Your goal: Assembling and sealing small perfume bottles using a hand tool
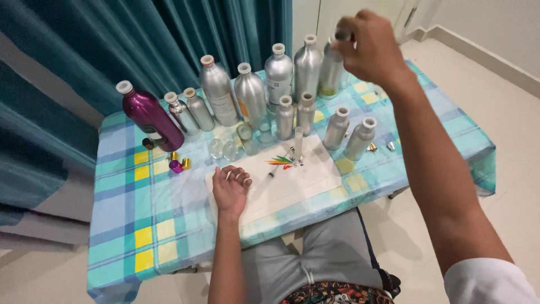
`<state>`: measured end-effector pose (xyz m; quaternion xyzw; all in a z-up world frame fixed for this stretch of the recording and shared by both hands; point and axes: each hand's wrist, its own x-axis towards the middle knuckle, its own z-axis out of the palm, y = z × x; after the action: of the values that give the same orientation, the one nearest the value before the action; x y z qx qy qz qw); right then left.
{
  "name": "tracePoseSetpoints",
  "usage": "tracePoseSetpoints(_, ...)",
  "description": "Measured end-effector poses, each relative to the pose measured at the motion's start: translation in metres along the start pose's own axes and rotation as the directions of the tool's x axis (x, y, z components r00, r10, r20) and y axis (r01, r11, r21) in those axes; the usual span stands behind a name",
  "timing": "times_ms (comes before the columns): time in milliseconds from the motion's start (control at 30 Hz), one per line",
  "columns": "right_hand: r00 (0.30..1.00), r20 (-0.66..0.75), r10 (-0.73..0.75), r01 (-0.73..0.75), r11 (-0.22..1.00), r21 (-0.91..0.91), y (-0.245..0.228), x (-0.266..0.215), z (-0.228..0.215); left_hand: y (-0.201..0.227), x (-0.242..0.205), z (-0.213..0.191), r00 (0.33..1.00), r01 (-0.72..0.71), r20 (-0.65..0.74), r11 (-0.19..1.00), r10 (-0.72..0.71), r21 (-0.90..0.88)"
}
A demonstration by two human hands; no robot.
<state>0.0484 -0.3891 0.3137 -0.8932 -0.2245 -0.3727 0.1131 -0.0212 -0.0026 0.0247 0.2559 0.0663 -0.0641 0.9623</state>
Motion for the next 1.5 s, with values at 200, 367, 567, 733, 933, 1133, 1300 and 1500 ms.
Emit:
tracePoseSetpoints(200,0.876,0.337,0.345,-0.359,0.933,-0.023,0.049,-0.038,0.088,-0.003,0.01,-0.012,1.0,-0.003,-0.013,0.997,0.004,0.075)
tracePoseSetpoints(367,0.764,0.462,0.45,-0.474,0.878,-0.071,0.03,-0.062,0.106,-0.009,0.02,-0.03,1.0,0.003,-0.008,0.993,-0.002,0.121)
tracePoseSetpoints(567,0.709,0.519,0.478,-0.523,0.85,-0.069,0.017,-0.062,0.105,-0.009,0.015,-0.024,1.0,-0.003,-0.003,0.99,0.004,0.138)
tracePoseSetpoints(733,0.672,0.579,0.462,-0.51,0.856,-0.09,0.037,-0.055,0.11,-0.009,0.018,-0.027,1.0,0.005,0.015,0.991,-0.007,0.133)
tracePoseSetpoints(933,0.677,0.584,0.448,-0.552,0.834,0.0,0.014,-0.054,0.087,-0.008,0.017,-0.026,1.0,0.009,0.027,0.992,-0.013,0.129)
tracePoseSetpoints(1133,0.744,0.58,0.332,-0.438,0.897,0.048,0.018,-0.044,0.105,-0.007,0.019,-0.024,1.0,0.022,0.017,0.989,-0.024,0.144)
tracePoseSetpoints(1300,0.756,0.574,0.315,-0.267,0.949,-0.168,0.0,-0.039,0.125,-0.008,0.018,-0.029,0.999,0.032,0.005,0.989,-0.033,0.146)
tracePoseSetpoints(1500,0.824,0.468,0.32,-0.251,0.946,-0.205,-0.002,-0.016,0.12,-0.009,0.02,-0.028,1.0,0.024,0.004,0.989,-0.025,0.148)
